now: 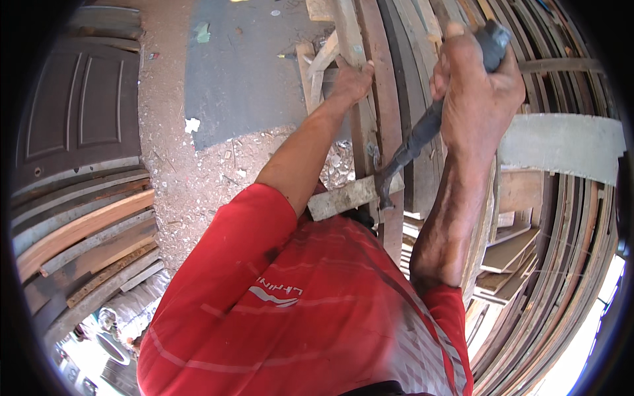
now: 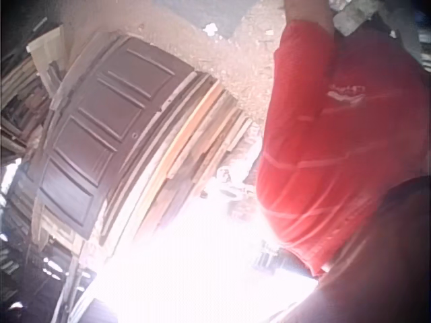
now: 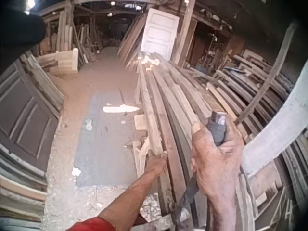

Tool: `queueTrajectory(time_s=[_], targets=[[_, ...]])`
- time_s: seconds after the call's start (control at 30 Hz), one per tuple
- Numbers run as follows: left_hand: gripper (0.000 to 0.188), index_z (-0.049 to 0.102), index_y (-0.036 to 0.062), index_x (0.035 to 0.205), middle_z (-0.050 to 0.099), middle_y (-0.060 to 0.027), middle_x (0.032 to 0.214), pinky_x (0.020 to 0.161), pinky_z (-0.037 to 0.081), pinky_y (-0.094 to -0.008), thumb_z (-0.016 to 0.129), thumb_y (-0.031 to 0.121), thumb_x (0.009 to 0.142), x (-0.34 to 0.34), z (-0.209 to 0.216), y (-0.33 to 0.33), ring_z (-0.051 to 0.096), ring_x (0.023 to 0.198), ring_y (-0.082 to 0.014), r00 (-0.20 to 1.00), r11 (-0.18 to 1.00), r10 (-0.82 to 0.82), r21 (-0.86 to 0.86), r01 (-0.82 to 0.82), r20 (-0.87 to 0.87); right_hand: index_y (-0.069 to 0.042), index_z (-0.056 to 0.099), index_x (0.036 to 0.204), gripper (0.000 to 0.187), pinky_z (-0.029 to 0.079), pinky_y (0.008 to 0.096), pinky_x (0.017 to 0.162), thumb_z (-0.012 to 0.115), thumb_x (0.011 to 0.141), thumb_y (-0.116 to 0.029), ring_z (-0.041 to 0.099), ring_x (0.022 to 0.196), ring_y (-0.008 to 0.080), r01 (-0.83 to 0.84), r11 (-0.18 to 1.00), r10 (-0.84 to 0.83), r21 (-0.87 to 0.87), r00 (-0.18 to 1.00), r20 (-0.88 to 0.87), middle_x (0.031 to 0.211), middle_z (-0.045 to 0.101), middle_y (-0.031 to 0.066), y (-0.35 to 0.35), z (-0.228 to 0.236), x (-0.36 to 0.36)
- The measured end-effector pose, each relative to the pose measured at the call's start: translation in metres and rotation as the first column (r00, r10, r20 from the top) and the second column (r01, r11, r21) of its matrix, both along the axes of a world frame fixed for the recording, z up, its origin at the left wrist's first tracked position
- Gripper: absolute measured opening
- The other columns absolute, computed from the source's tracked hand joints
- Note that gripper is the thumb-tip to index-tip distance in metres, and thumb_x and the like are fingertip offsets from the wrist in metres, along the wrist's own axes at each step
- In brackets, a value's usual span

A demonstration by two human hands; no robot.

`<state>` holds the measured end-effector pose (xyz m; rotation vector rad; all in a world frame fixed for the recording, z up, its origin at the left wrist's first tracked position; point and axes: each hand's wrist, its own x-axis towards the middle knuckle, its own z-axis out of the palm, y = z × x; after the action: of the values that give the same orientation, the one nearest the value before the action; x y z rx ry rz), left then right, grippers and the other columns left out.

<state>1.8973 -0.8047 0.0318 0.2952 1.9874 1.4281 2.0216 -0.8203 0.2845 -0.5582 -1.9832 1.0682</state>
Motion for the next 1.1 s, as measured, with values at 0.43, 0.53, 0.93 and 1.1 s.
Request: queueTrajectory(time_s=[0.43, 0.53, 0.93, 1.1], targets=[[0.116, -0.006, -0.0137, 0.156, 0.041, -0.036, 0.152, 0.118, 0.036, -0.0393, 0.057, 0.062, 0.096, -0.015, -0.015, 0.009, 0.043, 0.144, -0.041, 0.997, 0.997, -0.059, 0.047, 0.062, -0.053, -0.002, 0.062, 0.091, 0.021, 0.041, 0.0248, 0.047, 0.074, 0.092, -0.019, 0.052, 0.051, 0.0088, 0.043, 0.995, -0.055, -0.092, 0.99, -0.127, 0.064, 0.056, 0.0022, 0.002, 0.008, 0.012], [0.121, -0.006, -0.0146, 0.156, 0.039, -0.0364, 0.153, 0.117, 0.037, -0.0403, 0.049, 0.073, 0.094, -0.024, -0.024, -0.018, 0.04, 0.145, -0.0422, 0.961, 0.961, -0.277, 0.01, 0.277, -0.003, -0.002, 0.061, 0.088, 0.021, 0.04, 0.0253, 0.047, 0.073, 0.093, -0.018, 0.052, 0.051, 0.0086, 0.022, 0.996, -0.035, -0.083, 0.986, -0.165, 0.064, 0.056, 0.0022, 0.0, 0.004, 0.012], [0.082, 0.032, 0.0126, 0.157, 0.068, -0.0318, 0.114, 0.099, 0.05, -0.0495, 0.071, 0.034, 0.088, 0.095, 0.109, -0.198, 0.065, 0.112, -0.0453, 0.48, 0.483, -0.871, -0.374, 0.792, -0.108, -0.011, 0.052, 0.067, 0.027, 0.034, 0.0249, 0.042, 0.061, 0.092, -0.016, 0.044, 0.045, 0.0063, -0.099, 0.951, 0.11, -0.292, 0.994, 0.022, 0.058, 0.048, -0.0046, 0.032, 0.004, -0.029], [0.076, 0.039, 0.0117, 0.155, 0.069, -0.0317, 0.111, 0.101, 0.05, -0.0494, 0.071, 0.03, 0.088, 0.099, 0.109, -0.194, 0.065, 0.111, -0.0454, 0.46, 0.489, -0.872, -0.354, 0.797, -0.169, -0.011, 0.055, 0.069, 0.024, 0.034, 0.0258, 0.04, 0.06, 0.092, -0.016, 0.043, 0.042, 0.0062, 0.192, 0.962, -0.218, 0.194, 0.968, 0.124, 0.056, 0.048, -0.0046, 0.06, -0.009, -0.052]])
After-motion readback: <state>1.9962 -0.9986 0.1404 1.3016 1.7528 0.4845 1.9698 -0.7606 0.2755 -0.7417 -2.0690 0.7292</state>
